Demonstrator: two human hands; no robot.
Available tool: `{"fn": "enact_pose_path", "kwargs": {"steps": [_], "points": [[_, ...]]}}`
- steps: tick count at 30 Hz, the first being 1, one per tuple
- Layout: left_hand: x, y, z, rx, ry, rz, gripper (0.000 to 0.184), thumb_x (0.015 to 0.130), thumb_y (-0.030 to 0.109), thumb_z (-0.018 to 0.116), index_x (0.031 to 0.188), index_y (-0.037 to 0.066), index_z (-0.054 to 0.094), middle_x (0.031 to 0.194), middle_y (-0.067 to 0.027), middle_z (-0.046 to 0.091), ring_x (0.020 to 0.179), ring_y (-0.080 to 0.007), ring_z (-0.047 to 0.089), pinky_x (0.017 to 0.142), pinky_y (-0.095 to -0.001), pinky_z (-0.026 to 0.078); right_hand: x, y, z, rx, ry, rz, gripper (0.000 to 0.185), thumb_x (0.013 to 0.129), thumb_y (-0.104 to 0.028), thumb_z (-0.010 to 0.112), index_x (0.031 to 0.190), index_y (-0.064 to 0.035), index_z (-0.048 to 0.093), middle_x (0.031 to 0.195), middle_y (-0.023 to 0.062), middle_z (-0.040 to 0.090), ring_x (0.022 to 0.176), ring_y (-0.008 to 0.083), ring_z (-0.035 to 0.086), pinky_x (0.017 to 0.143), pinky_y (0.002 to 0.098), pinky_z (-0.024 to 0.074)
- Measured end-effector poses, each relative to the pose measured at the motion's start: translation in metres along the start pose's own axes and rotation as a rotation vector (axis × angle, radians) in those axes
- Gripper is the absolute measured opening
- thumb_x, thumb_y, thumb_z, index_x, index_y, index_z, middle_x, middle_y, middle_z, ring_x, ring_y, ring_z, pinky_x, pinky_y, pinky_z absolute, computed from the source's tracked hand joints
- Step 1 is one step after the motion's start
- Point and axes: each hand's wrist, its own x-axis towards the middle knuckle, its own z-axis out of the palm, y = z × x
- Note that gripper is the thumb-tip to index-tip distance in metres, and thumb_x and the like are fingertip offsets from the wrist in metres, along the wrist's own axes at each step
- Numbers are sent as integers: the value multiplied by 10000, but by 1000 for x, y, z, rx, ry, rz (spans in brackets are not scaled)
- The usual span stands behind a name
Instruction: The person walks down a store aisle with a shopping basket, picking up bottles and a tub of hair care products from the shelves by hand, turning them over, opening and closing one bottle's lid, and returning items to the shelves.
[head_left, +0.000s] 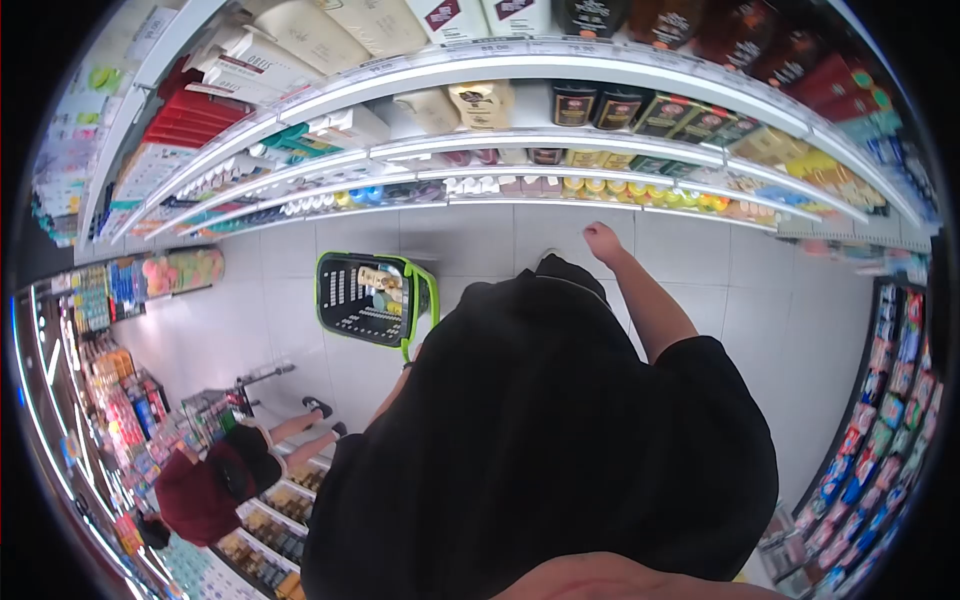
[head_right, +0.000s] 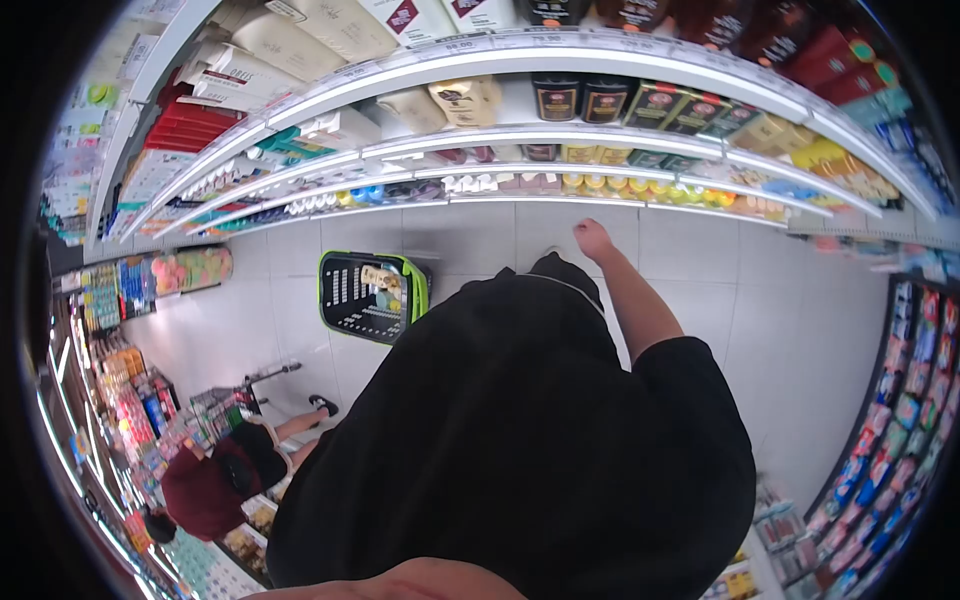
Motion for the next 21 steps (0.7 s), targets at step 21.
{"fn": "enact_pose_path", "kwargs": {"steps": [21], "points": [[-32,-37,80,-380,-499,-224,445,840,366,671,1089,-1,639,826,-142,667,852,-197,640,764,-294,489,-334,191,-5,-517,-184,409,343,887,-257,481,951,19,674,1061,249,639,983,421,602,895,472,482]]}}
